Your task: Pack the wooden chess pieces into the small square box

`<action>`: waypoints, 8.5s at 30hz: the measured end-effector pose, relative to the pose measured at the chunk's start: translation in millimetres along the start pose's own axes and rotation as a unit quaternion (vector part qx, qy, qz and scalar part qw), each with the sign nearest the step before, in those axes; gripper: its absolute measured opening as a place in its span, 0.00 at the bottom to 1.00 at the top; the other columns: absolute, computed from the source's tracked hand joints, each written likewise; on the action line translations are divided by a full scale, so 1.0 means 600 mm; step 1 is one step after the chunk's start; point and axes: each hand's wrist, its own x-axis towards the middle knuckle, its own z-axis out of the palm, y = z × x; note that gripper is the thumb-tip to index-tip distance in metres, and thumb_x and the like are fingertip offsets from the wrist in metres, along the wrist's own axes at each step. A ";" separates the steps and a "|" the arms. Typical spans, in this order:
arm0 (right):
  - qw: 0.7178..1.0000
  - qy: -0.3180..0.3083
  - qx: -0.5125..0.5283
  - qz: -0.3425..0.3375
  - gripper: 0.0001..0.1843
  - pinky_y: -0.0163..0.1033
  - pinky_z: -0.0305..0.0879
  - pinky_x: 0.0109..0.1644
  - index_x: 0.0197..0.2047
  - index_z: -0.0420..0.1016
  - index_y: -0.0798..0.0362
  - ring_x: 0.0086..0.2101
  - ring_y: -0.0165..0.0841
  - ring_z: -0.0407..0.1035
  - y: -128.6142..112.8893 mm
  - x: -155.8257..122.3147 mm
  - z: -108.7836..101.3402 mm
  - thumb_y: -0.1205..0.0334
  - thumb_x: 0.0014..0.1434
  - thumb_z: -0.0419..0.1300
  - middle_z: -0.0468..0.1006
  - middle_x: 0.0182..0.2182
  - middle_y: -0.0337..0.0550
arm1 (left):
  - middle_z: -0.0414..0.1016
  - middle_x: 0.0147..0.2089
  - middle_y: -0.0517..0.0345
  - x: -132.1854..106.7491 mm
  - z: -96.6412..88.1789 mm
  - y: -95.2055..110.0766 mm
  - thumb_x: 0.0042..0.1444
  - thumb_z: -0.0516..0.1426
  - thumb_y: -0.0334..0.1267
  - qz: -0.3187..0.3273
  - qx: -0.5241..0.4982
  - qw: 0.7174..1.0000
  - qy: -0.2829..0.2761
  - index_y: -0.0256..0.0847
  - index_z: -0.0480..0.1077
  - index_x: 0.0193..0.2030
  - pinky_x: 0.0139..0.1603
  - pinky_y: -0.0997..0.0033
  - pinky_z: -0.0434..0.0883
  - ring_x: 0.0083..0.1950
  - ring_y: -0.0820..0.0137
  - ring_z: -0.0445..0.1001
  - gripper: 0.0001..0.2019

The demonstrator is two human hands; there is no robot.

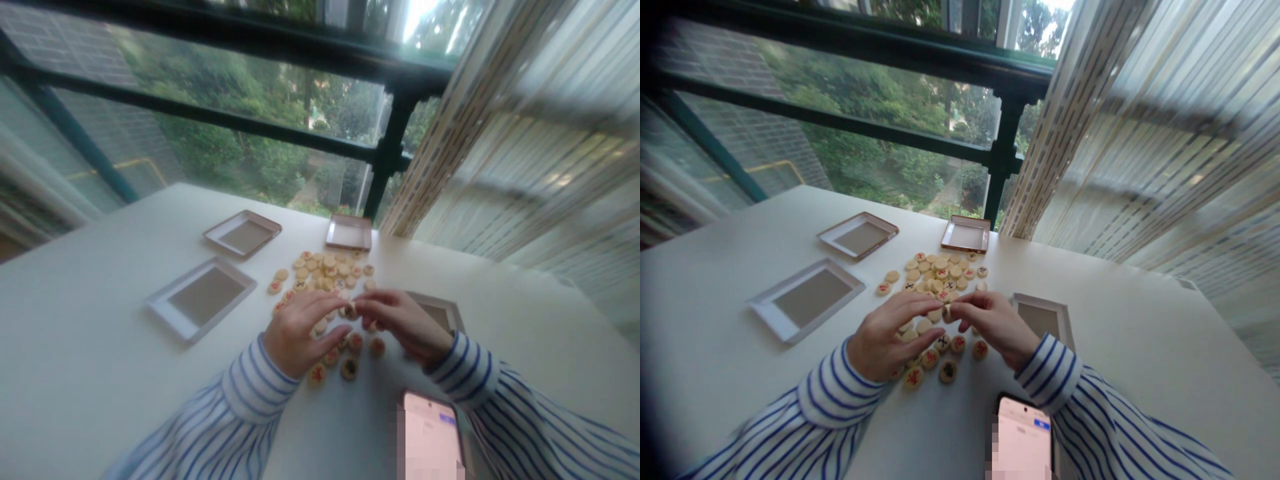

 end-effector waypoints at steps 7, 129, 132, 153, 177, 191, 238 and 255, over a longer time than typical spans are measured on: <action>1.000 -0.015 0.010 -0.003 0.12 0.31 0.59 0.32 0.33 0.77 0.57 0.25 0.24 0.65 -0.003 -0.001 0.006 0.58 0.50 0.61 0.75 0.27 0.40 | 0.77 0.41 0.49 -0.002 0.005 0.000 0.49 0.60 0.36 0.003 0.014 1.000 -0.002 0.38 0.71 0.42 0.45 0.64 0.73 0.44 0.65 0.75 0.12; 0.814 0.025 -0.480 -0.328 0.10 0.40 0.60 0.43 0.44 0.70 0.52 0.38 0.35 0.67 0.008 -0.004 0.072 0.63 0.57 0.55 0.75 0.37 0.46 | 0.79 0.34 0.52 -0.083 -0.084 -0.044 0.39 0.66 0.44 -0.486 -0.333 0.805 0.073 0.39 0.76 0.38 0.29 0.72 0.70 0.29 0.71 0.73 0.18; 0.792 0.024 -0.488 -0.366 0.13 0.42 0.58 0.46 0.47 0.67 0.52 0.42 0.37 0.66 0.001 -0.001 0.086 0.61 0.58 0.55 0.74 0.41 0.47 | 0.78 0.35 0.52 -0.084 -0.081 -0.044 0.40 0.65 0.44 -0.483 -0.348 0.800 0.071 0.38 0.76 0.38 0.29 0.73 0.69 0.28 0.72 0.72 0.18; 0.791 0.016 -0.514 -0.332 0.07 0.39 0.54 0.44 0.40 0.68 0.52 0.38 0.33 0.65 0.006 0.026 0.120 0.62 0.59 0.52 0.74 0.36 0.42 | 0.76 0.28 0.55 -0.065 -0.092 -0.040 0.44 0.61 0.45 -0.473 -0.223 0.848 0.085 0.35 0.76 0.36 0.26 0.76 0.66 0.25 0.75 0.66 0.16; 0.706 -0.078 -0.641 -0.291 0.09 0.44 0.48 0.42 0.32 0.70 0.52 0.36 0.35 0.61 0.008 0.044 0.134 0.58 0.60 0.52 0.74 0.33 0.41 | 0.77 0.32 0.55 -0.079 -0.082 -0.051 0.51 0.56 0.47 -0.441 -0.088 0.883 0.136 0.37 0.73 0.37 0.31 0.74 0.69 0.29 0.72 0.71 0.15; 0.702 -0.068 -0.657 -0.266 0.06 0.43 0.50 0.45 0.35 0.70 0.52 0.40 0.36 0.61 -0.007 0.093 0.131 0.63 0.57 0.52 0.75 0.36 0.43 | 0.78 0.33 0.55 -0.081 -0.078 -0.055 0.51 0.55 0.47 -0.441 -0.065 0.885 0.136 0.37 0.73 0.39 0.32 0.72 0.69 0.32 0.69 0.73 0.15; 0.982 -0.069 -0.141 -0.105 0.16 0.33 0.62 0.33 0.33 0.74 0.57 0.27 0.27 0.66 -0.033 0.066 0.116 0.51 0.53 0.58 0.74 0.26 0.39 | 0.76 0.41 0.53 -0.085 -0.064 -0.041 0.48 0.60 0.35 -0.172 0.022 0.980 0.094 0.41 0.70 0.44 0.35 0.70 0.71 0.37 0.70 0.73 0.14; 0.920 0.028 -0.337 -0.196 0.10 0.35 0.62 0.35 0.37 0.73 0.55 0.31 0.29 0.68 -0.031 -0.012 0.046 0.59 0.58 0.53 0.76 0.30 0.41 | 0.77 0.40 0.52 -0.077 -0.061 -0.037 0.48 0.60 0.38 -0.177 0.036 0.981 0.066 0.41 0.72 0.44 0.32 0.73 0.70 0.34 0.71 0.73 0.14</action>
